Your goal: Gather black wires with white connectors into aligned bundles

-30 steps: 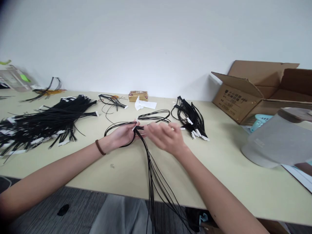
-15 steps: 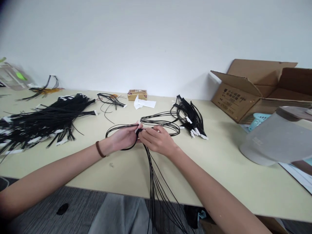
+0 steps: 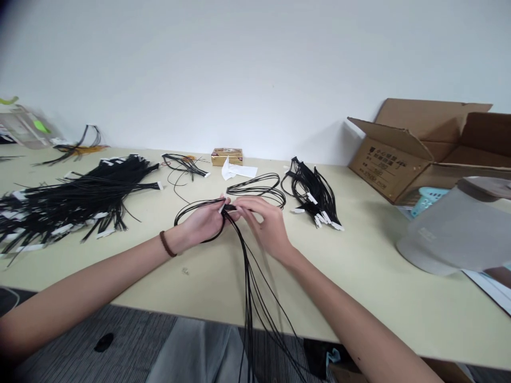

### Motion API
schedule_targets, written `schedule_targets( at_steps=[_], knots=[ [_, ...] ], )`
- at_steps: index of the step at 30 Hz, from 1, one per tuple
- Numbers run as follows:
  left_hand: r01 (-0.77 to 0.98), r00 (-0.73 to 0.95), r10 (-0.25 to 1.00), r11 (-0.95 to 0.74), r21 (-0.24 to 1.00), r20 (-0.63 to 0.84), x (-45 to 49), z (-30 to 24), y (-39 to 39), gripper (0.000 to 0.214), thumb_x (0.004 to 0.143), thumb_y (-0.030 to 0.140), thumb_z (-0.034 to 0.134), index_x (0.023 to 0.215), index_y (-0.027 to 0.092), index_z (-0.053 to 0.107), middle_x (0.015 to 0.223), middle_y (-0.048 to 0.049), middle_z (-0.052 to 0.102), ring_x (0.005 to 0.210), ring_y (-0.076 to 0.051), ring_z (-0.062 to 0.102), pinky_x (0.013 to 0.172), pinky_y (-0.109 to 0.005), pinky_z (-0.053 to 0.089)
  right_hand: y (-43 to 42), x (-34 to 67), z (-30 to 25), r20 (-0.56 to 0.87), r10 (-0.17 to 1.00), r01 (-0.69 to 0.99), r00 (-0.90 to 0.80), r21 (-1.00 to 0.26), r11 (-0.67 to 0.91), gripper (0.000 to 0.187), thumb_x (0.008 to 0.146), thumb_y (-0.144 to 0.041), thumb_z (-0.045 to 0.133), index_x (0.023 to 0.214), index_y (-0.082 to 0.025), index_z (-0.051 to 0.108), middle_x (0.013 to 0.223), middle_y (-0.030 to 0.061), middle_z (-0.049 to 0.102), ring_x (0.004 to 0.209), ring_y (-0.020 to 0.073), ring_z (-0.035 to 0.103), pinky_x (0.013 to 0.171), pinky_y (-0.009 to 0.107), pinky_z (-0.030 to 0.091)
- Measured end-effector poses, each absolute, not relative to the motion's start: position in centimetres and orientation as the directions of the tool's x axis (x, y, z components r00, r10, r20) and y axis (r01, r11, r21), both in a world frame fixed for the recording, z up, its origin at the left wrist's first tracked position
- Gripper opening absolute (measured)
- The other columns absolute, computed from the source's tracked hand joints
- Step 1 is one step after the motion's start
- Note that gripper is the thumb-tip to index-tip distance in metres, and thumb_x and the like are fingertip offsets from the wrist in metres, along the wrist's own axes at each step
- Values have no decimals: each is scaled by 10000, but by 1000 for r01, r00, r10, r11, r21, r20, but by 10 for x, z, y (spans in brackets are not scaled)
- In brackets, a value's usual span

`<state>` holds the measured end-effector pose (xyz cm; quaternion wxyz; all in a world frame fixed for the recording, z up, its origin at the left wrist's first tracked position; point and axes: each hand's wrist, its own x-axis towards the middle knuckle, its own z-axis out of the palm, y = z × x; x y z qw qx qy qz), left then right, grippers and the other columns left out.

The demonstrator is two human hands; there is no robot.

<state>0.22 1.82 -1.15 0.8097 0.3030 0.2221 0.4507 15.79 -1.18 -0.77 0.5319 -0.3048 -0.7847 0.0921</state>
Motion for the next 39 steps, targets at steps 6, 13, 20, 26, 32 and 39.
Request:
schedule_targets(
  at_steps=[6,13,20,26,32,39],
  knots=[
    [-631,291,932,357,689,-217,0,-7,21,132,829,103,434,726,142,507,811,-70,631,767,-140,627,777,-273,466,-6,178,18,579,791,-132,199,-784,607,188,820,-379,521,750,-206,500,662,-41,521,613,90,563,636,282,501],
    [-588,274,950,289,756,-150,2,-2,12,120,816,83,448,722,137,499,806,-76,630,783,-143,623,751,-248,457,8,205,23,655,519,231,550,-716,659,200,806,-402,525,779,-209,568,633,-37,471,458,62,370,413,211,274],
    [-584,341,939,249,772,-45,6,-7,12,148,818,175,507,691,123,564,682,-33,615,660,-122,598,699,-253,446,-14,177,9,856,180,767,-484,316,559,92,810,-185,536,743,-216,590,587,-27,518,571,99,385,513,245,274],
    [-570,367,930,253,782,-34,9,-6,9,187,832,188,488,688,123,588,653,-15,608,609,-104,574,744,-272,438,-14,175,5,803,191,772,-565,432,467,121,811,-154,516,713,-207,562,556,-31,476,591,109,352,520,244,243],
    [-572,390,920,217,791,30,8,-6,10,163,816,201,514,685,125,578,664,-12,601,623,-106,561,701,-262,415,-14,174,7,793,171,765,-585,469,442,152,799,-157,532,654,-202,530,555,-35,469,577,108,323,519,241,236],
    [-558,380,924,191,808,43,8,-7,10,161,798,242,541,680,133,560,637,-6,583,618,-113,552,664,-262,393,-15,174,6,798,168,761,-578,454,463,142,810,-162,523,676,-207,534,564,-31,454,586,109,318,523,243,234]
  ],
)
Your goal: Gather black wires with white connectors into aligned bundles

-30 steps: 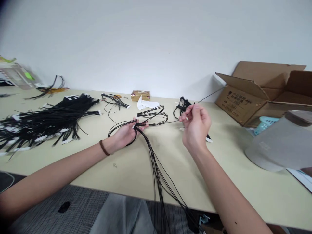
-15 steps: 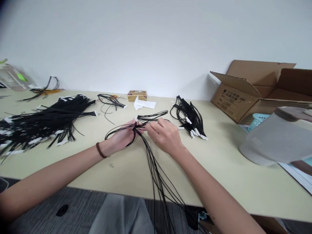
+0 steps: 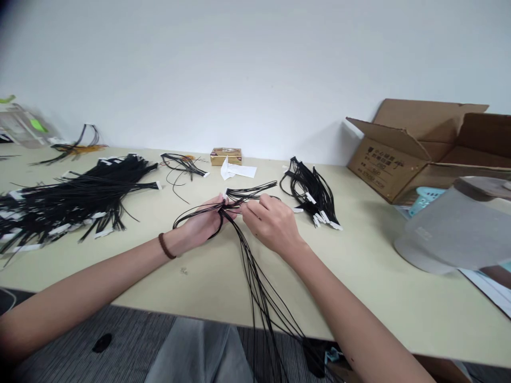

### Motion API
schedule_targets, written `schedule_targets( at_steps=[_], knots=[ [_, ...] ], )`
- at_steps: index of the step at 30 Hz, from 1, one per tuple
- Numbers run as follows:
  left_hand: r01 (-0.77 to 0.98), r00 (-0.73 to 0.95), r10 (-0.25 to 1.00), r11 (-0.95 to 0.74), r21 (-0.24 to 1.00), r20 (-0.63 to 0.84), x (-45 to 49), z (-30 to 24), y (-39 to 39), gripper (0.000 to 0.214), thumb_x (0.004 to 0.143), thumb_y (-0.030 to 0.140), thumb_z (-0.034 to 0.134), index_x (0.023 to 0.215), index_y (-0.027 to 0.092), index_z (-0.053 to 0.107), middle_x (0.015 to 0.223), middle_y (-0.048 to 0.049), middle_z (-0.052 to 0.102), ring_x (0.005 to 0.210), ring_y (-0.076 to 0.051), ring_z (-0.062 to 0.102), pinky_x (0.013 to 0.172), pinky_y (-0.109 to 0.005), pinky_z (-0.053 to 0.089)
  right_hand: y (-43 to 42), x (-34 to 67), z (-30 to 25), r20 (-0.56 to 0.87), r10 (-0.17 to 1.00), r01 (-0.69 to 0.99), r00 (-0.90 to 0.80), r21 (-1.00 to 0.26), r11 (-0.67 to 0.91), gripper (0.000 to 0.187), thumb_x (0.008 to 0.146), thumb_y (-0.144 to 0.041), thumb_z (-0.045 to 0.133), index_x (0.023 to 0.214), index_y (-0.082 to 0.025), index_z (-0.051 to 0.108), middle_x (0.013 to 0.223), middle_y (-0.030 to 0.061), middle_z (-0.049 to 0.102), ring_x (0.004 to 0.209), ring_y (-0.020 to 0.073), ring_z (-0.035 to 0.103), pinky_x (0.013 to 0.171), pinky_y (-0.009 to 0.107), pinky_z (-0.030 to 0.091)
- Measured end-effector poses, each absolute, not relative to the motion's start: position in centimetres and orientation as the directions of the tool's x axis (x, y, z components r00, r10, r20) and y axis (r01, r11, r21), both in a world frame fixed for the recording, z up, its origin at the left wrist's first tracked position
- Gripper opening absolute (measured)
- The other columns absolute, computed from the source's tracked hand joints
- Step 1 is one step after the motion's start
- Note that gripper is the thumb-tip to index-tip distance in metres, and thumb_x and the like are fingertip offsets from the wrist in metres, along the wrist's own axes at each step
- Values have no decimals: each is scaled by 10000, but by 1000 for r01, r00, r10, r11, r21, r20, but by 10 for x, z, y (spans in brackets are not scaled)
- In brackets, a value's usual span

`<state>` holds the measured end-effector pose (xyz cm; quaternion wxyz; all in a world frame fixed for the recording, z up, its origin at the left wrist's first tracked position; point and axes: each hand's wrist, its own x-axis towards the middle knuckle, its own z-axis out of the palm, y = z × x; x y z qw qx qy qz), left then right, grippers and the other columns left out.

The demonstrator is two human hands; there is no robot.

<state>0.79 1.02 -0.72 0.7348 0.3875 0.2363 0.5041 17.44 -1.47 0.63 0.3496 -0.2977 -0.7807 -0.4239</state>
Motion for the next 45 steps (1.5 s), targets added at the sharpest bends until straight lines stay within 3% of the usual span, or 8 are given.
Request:
schedule_targets(
  at_steps=[12,19,27,33,38,45],
  knots=[
    [-529,375,925,160,833,61,7,-6,8,161,809,251,526,702,136,559,669,-14,604,614,-108,560,678,-253,402,-15,174,6,796,149,759,-587,476,445,121,809,-169,532,697,-210,552,588,-29,485,572,106,326,527,249,249],
    [-524,376,923,134,841,87,7,-8,8,234,863,215,423,720,128,585,697,-31,623,655,-125,550,717,-274,402,-15,175,3,771,163,732,-616,483,481,87,831,-158,506,784,-214,553,583,-29,449,588,109,334,536,260,251],
    [-531,362,927,118,839,100,7,-10,10,170,803,264,534,707,129,570,690,-29,610,639,-120,553,676,-262,402,-14,174,5,801,101,742,-591,490,458,77,780,-136,565,732,-193,549,570,-36,484,569,105,325,521,248,247],
    [-507,365,924,93,857,116,5,-13,12,169,796,287,542,725,136,567,693,-30,616,640,-121,565,677,-264,402,-15,173,6,798,140,756,-587,477,449,119,793,-143,537,688,-198,541,550,-31,460,562,107,326,526,252,246],
    [-487,379,916,73,870,135,4,-16,14,175,791,308,547,757,139,576,728,-27,611,652,-116,561,701,-271,404,-16,173,4,797,117,734,-592,474,486,61,799,-136,541,792,-195,557,597,-26,488,582,106,339,528,252,244],
    [-450,473,869,92,888,149,6,-13,5,162,785,302,558,736,149,538,723,-4,560,674,-104,535,698,-261,407,-13,172,-3,831,68,747,-551,456,484,168,765,-137,601,910,-214,566,650,-33,554,596,105,333,524,247,263]
  ],
)
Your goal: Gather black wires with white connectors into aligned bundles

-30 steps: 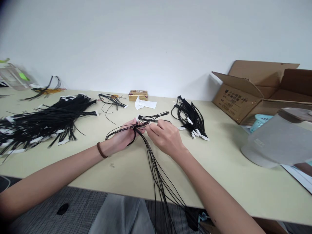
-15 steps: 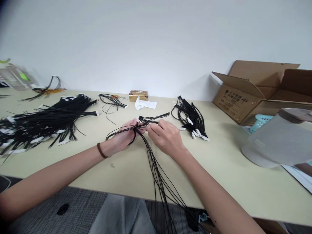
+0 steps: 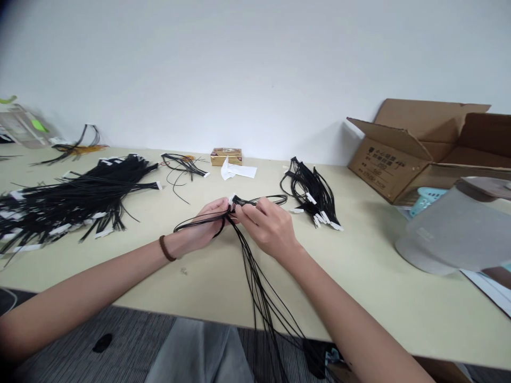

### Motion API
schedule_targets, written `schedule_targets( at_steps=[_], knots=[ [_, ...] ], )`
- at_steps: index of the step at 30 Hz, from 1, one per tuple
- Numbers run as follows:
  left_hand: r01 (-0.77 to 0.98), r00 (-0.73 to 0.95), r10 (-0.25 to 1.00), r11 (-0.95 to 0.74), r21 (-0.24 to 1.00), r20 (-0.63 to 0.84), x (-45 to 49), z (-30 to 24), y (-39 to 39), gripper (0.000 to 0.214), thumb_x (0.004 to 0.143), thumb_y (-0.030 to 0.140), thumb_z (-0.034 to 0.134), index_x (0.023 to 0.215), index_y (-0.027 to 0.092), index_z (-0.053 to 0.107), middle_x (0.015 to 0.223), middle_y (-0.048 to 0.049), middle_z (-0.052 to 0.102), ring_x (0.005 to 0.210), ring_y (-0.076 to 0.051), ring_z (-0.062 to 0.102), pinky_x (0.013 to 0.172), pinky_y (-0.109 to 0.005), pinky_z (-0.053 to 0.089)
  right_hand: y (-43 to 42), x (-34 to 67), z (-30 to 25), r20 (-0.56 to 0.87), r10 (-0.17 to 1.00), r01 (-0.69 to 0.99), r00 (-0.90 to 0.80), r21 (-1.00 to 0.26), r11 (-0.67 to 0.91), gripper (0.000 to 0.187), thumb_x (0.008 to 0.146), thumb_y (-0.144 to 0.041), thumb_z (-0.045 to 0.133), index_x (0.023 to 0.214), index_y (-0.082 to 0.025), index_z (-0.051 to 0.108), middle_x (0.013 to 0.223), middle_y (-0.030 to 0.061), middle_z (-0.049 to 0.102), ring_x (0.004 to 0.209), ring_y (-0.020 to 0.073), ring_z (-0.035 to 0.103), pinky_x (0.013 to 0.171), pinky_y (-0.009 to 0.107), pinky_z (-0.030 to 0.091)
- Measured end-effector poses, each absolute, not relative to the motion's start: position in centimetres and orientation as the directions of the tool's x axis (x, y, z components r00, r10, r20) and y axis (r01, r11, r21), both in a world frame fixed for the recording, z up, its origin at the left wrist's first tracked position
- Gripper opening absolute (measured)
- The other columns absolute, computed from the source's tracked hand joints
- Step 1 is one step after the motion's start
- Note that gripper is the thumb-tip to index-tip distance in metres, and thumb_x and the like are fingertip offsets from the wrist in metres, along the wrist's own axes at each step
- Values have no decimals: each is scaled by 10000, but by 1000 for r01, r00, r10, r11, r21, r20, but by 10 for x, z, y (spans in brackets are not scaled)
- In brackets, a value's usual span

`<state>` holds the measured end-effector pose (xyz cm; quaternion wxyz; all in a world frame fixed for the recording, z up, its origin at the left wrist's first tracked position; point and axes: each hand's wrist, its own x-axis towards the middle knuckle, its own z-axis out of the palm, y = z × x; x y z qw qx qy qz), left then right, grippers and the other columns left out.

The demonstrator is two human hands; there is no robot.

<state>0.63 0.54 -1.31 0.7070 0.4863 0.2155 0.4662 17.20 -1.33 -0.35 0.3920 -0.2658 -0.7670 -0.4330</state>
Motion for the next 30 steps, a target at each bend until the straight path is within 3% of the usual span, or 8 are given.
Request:
schedule_targets(
  at_steps=[13,17,20,24,30],
  knots=[
    [-457,566,813,176,872,133,4,-16,4,144,800,276,544,761,140,569,789,-33,580,751,-124,556,728,-277,440,-10,173,-5,831,30,725,-555,466,506,114,762,-115,599,837,-194,564,582,-39,525,568,100,363,489,244,296],
    [-506,578,811,274,818,86,7,-14,5,125,808,244,531,802,131,584,769,-39,596,724,-128,560,731,-295,445,-9,176,-5,827,37,716,-561,462,523,194,765,-99,591,938,-182,561,770,8,611,749,124,482,654,240,421],
    [-527,555,832,376,762,-27,6,-10,8,98,812,216,521,788,138,575,717,-21,597,675,-120,553,732,-305,445,-9,177,-4,816,-12,676,-579,487,553,233,780,-121,583,1000,-192,552,915,38,620,923,149,499,806,280,440],
    [-527,541,827,476,704,-154,3,-8,11,99,797,149,514,705,143,551,659,4,573,613,-99,531,691,-278,433,-8,176,-5,733,-54,563,-678,564,604,155,808,-116,550,926,-215,565,875,-5,640,890,113,519,827,290,414],
    [-489,554,805,522,699,-214,4,-8,8,108,785,133,509,690,150,556,634,6,547,603,-104,518,621,-270,408,-3,176,-16,633,54,538,-772,607,585,154,850,-128,486,890,-242,580,927,-38,654,913,97,535,841,312,368]
  ],
)
